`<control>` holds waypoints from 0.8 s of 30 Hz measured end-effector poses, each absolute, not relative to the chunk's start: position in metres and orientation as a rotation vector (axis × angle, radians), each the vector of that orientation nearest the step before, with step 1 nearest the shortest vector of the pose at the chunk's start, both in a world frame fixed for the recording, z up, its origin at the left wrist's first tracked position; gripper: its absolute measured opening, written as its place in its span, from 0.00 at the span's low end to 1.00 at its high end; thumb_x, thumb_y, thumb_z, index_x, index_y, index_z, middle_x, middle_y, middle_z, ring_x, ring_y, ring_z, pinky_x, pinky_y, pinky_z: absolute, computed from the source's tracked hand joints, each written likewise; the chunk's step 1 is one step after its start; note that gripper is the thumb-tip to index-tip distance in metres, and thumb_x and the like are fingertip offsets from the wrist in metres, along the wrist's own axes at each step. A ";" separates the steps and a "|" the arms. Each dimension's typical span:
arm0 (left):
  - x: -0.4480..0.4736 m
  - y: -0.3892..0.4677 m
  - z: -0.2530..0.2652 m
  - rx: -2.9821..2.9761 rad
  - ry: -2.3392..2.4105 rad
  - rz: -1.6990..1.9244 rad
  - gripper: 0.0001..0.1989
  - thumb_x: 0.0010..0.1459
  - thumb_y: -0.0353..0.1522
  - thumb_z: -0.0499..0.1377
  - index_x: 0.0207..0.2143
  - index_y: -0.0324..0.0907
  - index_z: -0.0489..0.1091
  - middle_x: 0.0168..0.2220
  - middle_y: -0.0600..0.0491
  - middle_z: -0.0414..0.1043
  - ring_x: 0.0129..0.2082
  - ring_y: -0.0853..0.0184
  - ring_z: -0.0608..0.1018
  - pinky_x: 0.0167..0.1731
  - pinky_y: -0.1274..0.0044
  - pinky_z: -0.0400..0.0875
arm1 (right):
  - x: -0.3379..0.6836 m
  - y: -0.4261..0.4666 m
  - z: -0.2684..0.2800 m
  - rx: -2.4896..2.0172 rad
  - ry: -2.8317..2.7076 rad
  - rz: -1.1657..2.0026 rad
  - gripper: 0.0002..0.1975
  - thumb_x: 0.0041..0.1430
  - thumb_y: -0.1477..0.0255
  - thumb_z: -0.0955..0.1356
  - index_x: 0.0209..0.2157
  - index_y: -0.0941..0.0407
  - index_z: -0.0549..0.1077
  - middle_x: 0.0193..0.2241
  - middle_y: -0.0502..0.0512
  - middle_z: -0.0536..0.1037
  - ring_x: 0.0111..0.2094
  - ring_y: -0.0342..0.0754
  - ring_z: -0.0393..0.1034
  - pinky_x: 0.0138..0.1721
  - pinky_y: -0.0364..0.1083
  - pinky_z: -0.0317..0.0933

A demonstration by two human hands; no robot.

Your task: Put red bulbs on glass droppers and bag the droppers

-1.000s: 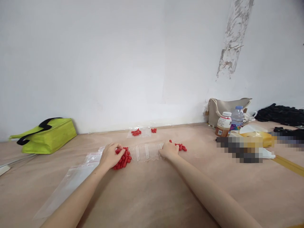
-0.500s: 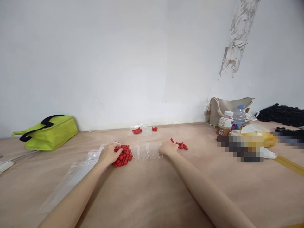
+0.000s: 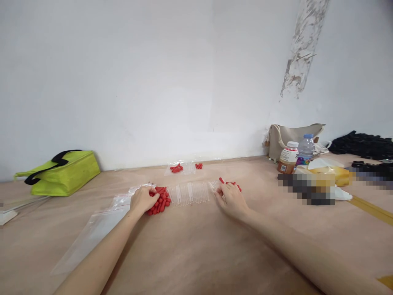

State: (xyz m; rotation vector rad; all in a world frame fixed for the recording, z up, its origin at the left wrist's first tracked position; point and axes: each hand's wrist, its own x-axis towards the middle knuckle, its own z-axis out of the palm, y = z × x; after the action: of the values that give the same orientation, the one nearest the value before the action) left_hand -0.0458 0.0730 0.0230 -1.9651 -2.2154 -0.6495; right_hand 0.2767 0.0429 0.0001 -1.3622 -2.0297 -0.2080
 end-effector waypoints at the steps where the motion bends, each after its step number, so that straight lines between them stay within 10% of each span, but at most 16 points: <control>1: -0.045 0.073 0.022 -1.964 -2.225 -0.654 0.09 0.46 0.37 0.56 0.27 0.44 0.73 0.31 0.50 0.74 0.33 0.58 0.74 0.28 0.74 0.64 | 0.280 0.037 -0.005 -1.284 -2.059 -0.240 0.10 0.58 0.69 0.58 0.28 0.58 0.66 0.27 0.54 0.72 0.32 0.46 0.63 0.36 0.45 0.49; 12: -0.024 0.057 0.040 -2.133 -2.083 -0.941 0.09 0.53 0.35 0.51 0.32 0.41 0.67 0.32 0.51 0.74 0.34 0.64 0.75 0.33 0.77 0.67 | 0.283 0.030 -0.029 -0.935 -2.134 -0.140 0.14 0.60 0.73 0.57 0.46 0.57 0.64 0.32 0.58 0.72 0.33 0.47 0.64 0.34 0.46 0.57; 24: 0.058 0.000 -0.005 -2.932 -1.510 -0.946 0.11 0.52 0.29 0.54 0.38 0.42 0.71 0.33 0.52 0.67 0.27 0.69 0.70 0.28 0.78 0.64 | 0.284 0.018 -0.022 -0.929 -2.204 0.051 0.08 0.59 0.75 0.56 0.35 0.57 0.65 0.31 0.55 0.70 0.34 0.46 0.62 0.35 0.45 0.56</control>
State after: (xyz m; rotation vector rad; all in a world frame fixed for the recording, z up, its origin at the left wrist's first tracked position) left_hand 0.0584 0.0004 -0.0055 -2.9318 -1.5104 -0.9464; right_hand 0.2838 0.0182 -0.0222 -0.9287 -2.2040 0.0509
